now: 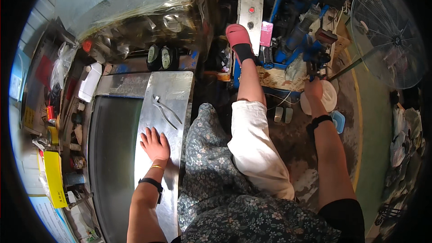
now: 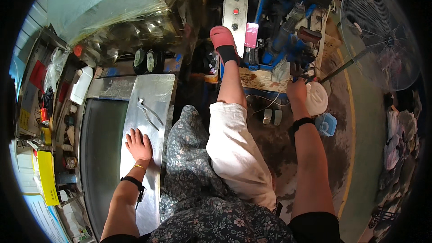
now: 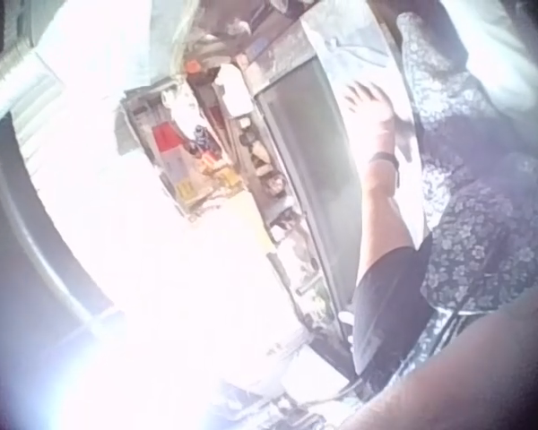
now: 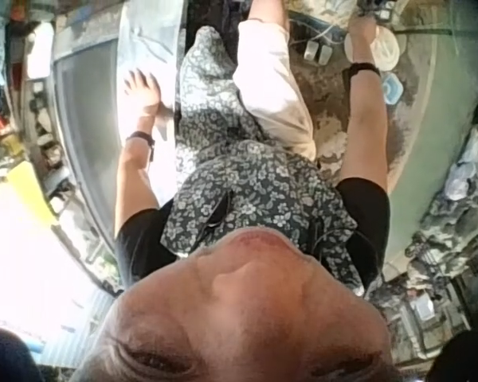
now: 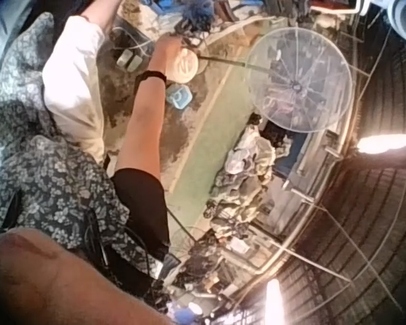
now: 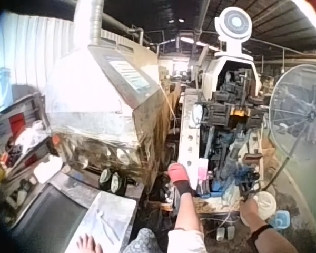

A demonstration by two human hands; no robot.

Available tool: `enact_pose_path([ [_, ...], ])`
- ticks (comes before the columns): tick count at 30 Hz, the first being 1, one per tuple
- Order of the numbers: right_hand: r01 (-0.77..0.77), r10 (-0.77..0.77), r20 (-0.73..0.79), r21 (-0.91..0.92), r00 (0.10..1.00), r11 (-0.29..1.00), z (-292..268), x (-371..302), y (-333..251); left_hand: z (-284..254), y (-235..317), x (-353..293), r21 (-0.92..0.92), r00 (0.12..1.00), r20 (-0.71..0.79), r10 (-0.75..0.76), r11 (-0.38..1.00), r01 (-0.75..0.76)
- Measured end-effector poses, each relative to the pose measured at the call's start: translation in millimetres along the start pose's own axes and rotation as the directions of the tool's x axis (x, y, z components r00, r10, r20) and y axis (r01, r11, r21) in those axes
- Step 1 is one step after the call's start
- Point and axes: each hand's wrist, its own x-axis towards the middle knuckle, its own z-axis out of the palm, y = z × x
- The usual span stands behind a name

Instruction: Operating a lasting machine and manual tools to manufacture shoes in a factory setting.

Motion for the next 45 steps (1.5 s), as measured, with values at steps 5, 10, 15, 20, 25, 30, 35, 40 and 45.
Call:
enact_pose_path([
  [5, 0.035, -0.035, -0.06, -0.005, 0.998, 0.999, 1.9, -1.1, 0.8, 2.8, -2.6, -0.4, 0.016, 1.0, -0.01, 0.006, 1.0, -0.006],
  [10, 0.031, -0.031, -0.028, 0.008, 0.999, 0.999, 0.7, -1.4, -0.3, 7.6, -4.7, 0.3, 0.025, 1.0, -0.017, 0.009, 1.0, -0.008],
  [15, 0.066, -0.066, -0.034, -0.004, 0.997, 0.998, 1.2, 0.9, -0.1, 8.9, -4.3, 1.1, 0.037, 1.0, -0.004, 0.003, 0.999, -0.002],
  [20, 0.027, -0.028, -0.032, -0.041, 0.999, 0.999, 3.1, 3.0, -1.0, 8.8, -4.1, 2.1, 0.034, 0.999, 0.024, -0.033, 0.999, 0.032],
  [25, -0.006, 0.006, -0.003, -0.052, 1.0, 0.999, 3.7, 2.8, -1.4, 11.2, -5.0, 2.1, 0.043, 1.0, 0.006, -0.024, 0.999, 0.024],
  [30, 0.003, -0.004, -0.011, -0.049, 1.0, 0.999, 4.1, 4.9, -0.1, 10.8, -5.4, 1.2, 0.025, 0.999, -0.031, 0.013, 1.0, -0.013],
  [35, -0.005, 0.005, -0.031, -0.025, 1.0, 1.0, 6.8, 10.6, 3.4, 7.1, -2.8, 1.5, 0.058, 1.0, -0.004, -0.001, 0.998, 0.002],
  [40, 0.01, -0.01, -0.006, -0.002, 1.0, 1.0, 8.2, 13.4, 10.0, 6.8, -2.3, 2.5, 0.068, 1.0, -0.008, 0.022, 0.997, -0.022],
  [45, -0.025, 0.024, 0.019, 0.034, 1.0, 0.999, 7.5, 13.8, 13.1, 9.0, -5.4, 2.8, 0.025, 0.999, -0.009, 0.041, 0.999, -0.041],
])
